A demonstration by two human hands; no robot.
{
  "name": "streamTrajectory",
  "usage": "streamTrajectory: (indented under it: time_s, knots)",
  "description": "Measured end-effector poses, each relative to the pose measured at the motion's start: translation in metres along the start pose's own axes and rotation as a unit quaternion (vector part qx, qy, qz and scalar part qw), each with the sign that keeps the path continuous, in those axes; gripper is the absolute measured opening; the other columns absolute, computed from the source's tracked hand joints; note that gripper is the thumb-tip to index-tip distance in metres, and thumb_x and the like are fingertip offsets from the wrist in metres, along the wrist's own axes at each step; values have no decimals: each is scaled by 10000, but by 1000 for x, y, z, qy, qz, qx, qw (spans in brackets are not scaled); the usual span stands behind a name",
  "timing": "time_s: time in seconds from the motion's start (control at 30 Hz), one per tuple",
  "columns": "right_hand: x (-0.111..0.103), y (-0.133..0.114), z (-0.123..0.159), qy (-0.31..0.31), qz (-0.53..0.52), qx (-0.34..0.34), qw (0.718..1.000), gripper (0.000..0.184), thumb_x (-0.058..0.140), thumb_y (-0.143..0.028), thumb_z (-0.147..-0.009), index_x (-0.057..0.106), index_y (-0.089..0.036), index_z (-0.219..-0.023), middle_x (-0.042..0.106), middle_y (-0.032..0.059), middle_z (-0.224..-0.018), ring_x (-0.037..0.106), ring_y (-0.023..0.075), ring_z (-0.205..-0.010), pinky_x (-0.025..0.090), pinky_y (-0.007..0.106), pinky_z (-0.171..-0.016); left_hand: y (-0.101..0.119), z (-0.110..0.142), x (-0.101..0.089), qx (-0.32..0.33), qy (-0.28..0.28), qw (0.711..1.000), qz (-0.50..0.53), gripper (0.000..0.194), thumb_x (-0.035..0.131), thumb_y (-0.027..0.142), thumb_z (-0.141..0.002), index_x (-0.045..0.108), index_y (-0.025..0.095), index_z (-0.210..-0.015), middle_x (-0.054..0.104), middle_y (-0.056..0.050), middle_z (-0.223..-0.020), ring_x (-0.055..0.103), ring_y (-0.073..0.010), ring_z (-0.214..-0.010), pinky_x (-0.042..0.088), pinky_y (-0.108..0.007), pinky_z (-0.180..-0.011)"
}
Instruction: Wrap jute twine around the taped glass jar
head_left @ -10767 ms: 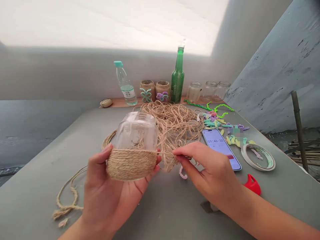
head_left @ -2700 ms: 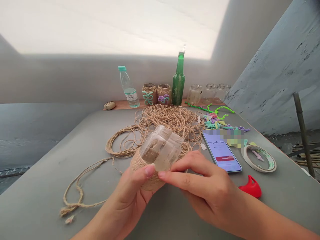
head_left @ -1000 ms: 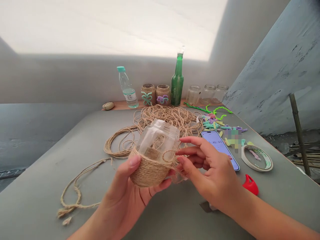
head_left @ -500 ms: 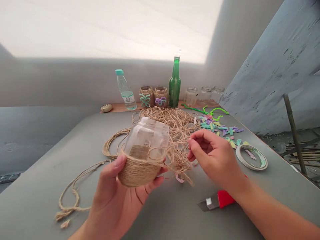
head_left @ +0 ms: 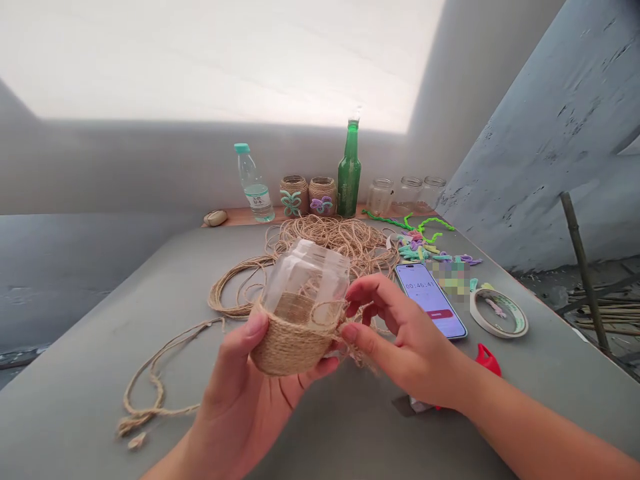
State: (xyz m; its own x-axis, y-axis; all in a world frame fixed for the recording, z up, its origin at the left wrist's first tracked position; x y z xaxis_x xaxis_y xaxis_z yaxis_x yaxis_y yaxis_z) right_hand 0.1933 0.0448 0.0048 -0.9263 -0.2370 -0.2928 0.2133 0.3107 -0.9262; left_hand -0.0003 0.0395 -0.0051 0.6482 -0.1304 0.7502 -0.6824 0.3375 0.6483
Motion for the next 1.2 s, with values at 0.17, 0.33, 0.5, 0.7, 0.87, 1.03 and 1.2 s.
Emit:
streamTrajectory:
  time_s: [0.17, 0.33, 0.5, 0.7, 0.87, 1.03, 1.2]
  knots:
    - [-4, 1, -4, 30, -79, 13, 996, 96, 706, -322, -1031, 673, -256, -969, 662, -20, -901, 613, 135, -838, 534, 256, -768, -1, 1, -3, 12, 15, 1000, 4, 285, 753, 395, -923, 801, 221, -1143, 866, -100, -1158, 837, -307, -934, 725, -410, -777]
    - [-29, 1, -12, 165, -43, -27, 985, 147, 755, -385, -975, 680, -262, -941, 640, -34, -827, 597, 120, -741, 525, 220, -659, 6, 0, -5, 27, 97, 995, 17, 420, 858, 394, -795, 789, 200, -1162, 873, -148, -1052, 835, -326, -889, 720, -381, -702]
    - [-36, 19, -20, 200, 23, 26, 979, 160, 710, -345, -989, 691, -234, -1102, 736, 49, -1031, 720, 189, -888, 629, 332, -811, 14, -2, -1, 32, 140, 989, 32, 570, 930, 433, -687, 781, 200, -1185, 857, -216, -961, 817, -314, -833, 696, -346, -674]
    - [-27, 17, -10, 182, 169, 24, 968, 522, 618, -180, -950, 614, -223, -1470, 514, 152, -1635, 648, 350, -1321, 505, 604, -1145, 11, 4, -2, 15, 104, 994, 36, 379, 891, 421, -741, 816, 214, -1051, 864, -192, -995, 822, -333, -879, 706, -371, -679]
    - [-48, 11, -12, 237, 304, -23, 922, 216, 621, -207, -949, 702, -215, -1149, 644, 187, -1391, 637, 410, -1281, 557, 651, -1023, 11, 4, -2, 11, 82, 996, 42, 382, 847, 394, -768, 811, 195, -1093, 859, -212, -987, 818, -303, -862, 702, -369, -721]
    - [-47, -17, 1, 325, 139, -133, 926, 101, 562, -216, -1059, 643, -272, -1082, 691, 78, -1150, 680, 260, -1176, 573, 429, -1049, 13, 3, -1, 19, 71, 997, 28, 421, 830, 478, -804, 805, 188, -1109, 856, -209, -995, 809, -309, -858, 697, -390, -738]
    - [1, -21, 11, -30, -40, 24, 998, 270, 738, -304, -1004, 628, -311, -1251, 722, 47, -1215, 708, 223, -1104, 624, 348, -946, 8, 4, 2, 19, 18, 1000, 9, 359, 739, 462, -901, 797, 218, -1157, 855, -130, -1091, 790, -315, -961, 682, -415, -836]
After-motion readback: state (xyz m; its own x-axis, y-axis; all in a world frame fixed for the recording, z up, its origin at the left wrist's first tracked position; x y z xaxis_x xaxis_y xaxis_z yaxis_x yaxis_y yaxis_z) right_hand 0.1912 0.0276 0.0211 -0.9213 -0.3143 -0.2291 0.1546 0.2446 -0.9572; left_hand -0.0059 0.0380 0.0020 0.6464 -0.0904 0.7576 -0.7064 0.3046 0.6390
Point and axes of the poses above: each hand's wrist, its own z-axis away from the middle knuckle, its own x-axis out of the palm, y = z × x, the point moved 3 cm from there along -z, towards the middle knuckle
